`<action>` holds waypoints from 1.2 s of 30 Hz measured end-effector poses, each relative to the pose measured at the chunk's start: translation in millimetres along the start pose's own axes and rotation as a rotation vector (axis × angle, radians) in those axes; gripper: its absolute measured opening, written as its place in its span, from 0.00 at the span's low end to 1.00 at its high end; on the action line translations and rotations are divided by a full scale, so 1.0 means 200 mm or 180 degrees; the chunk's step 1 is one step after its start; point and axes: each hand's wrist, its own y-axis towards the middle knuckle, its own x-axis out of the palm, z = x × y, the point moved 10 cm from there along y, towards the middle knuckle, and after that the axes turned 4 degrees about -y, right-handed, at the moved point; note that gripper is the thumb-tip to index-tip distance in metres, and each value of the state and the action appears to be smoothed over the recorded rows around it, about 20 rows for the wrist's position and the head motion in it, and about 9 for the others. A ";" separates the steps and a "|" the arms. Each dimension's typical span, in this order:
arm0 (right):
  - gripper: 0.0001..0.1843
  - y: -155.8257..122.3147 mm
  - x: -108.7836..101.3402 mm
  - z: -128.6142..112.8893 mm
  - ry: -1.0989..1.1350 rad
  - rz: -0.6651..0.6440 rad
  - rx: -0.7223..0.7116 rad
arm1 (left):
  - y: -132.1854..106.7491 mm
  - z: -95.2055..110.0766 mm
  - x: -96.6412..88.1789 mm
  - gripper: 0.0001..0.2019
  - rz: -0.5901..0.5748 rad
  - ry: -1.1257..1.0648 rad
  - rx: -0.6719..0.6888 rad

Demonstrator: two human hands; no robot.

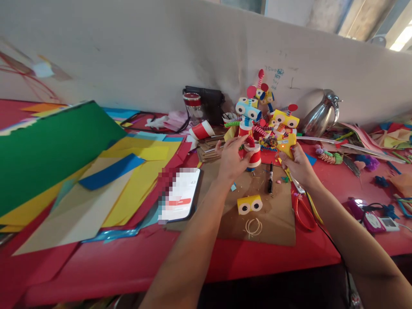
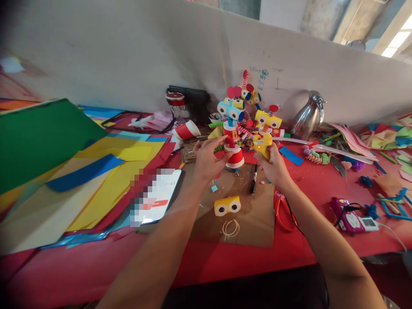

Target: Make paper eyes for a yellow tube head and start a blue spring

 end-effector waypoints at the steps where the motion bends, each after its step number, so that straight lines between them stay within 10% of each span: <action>1: 0.14 0.00 0.00 0.00 -0.0003 0.0001 0.0005 | 0.00 0.00 0.00 0.23 -0.0006 0.0012 -0.0018; 36: 0.18 -0.09 0.01 -0.09 -0.1758 0.0353 -0.0176 | 0.00 0.00 0.01 0.22 -0.0079 0.0157 0.0029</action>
